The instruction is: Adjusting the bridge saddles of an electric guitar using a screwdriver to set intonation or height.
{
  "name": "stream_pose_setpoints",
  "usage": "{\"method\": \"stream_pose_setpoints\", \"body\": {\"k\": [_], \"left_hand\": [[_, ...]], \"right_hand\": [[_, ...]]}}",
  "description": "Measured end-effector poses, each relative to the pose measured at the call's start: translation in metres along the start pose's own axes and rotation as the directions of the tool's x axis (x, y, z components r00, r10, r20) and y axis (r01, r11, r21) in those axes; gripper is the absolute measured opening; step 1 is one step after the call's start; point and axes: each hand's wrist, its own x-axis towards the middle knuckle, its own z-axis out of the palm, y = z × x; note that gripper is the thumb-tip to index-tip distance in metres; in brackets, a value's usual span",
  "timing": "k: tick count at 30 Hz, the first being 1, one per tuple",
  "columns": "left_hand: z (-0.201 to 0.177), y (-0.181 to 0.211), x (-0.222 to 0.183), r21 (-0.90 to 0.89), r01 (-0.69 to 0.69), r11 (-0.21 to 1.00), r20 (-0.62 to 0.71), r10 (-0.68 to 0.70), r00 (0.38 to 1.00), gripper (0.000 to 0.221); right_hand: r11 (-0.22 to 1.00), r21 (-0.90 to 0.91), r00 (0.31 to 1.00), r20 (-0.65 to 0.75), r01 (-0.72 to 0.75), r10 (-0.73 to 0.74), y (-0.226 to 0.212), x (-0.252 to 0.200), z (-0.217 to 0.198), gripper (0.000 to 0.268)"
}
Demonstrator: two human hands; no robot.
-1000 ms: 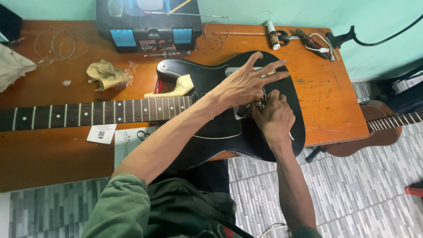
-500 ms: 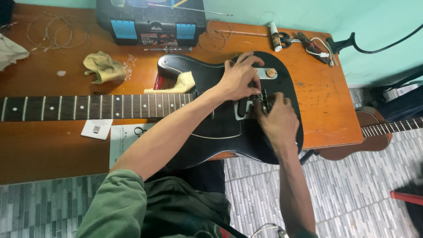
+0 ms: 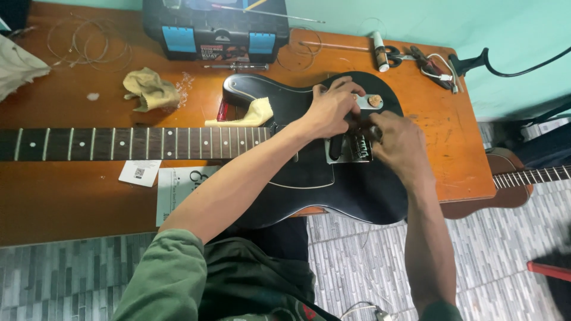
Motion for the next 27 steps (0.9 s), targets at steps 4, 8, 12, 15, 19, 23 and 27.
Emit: {"method": "stream_pose_setpoints", "body": {"k": [4, 8, 12, 15, 19, 23, 27], "left_hand": [[-0.006, 0.010, -0.007, 0.026, 0.012, 1.000, -0.008, -0.012, 1.000, 0.026], [-0.004, 0.012, -0.004, 0.137, -0.091, 0.986, -0.070, 0.101, 0.992, 0.018], [0.004, 0.009, -0.004, 0.172, -0.120, 0.978, -0.178, 0.151, 0.972, 0.016], [0.003, 0.015, -0.008, 0.177, -0.075, 0.981, -0.215, 0.113, 0.970, 0.014], [0.003, 0.014, -0.009, 0.165, -0.028, 0.986, -0.252, 0.069, 0.965, 0.013], [0.004, 0.010, -0.008, 0.132, 0.035, 0.991, -0.247, -0.001, 0.969, 0.015], [0.010, 0.005, -0.004, 0.061, 0.089, 0.994, -0.205, -0.074, 0.976, 0.014]], "right_hand": [[0.999, 0.034, 0.999, -0.041, -0.011, 0.012, -0.011, 0.007, -0.021, 0.016], [0.997, 0.065, 0.999, -0.010, -0.035, 0.036, -0.024, 0.002, -0.029, 0.018], [0.986, 0.164, 1.000, 0.013, -0.028, 0.026, -0.024, 0.001, -0.026, 0.013], [0.983, 0.176, 0.998, 0.038, -0.054, 0.048, -0.018, 0.000, -0.019, 0.011], [0.975, 0.219, 0.999, 0.011, -0.043, 0.042, -0.018, 0.001, -0.007, 0.011], [0.981, 0.182, 0.998, -0.005, -0.066, 0.068, -0.029, 0.002, -0.012, 0.013], [0.985, 0.155, 0.997, 0.015, -0.076, 0.075, -0.026, 0.004, -0.013, 0.012]]}}
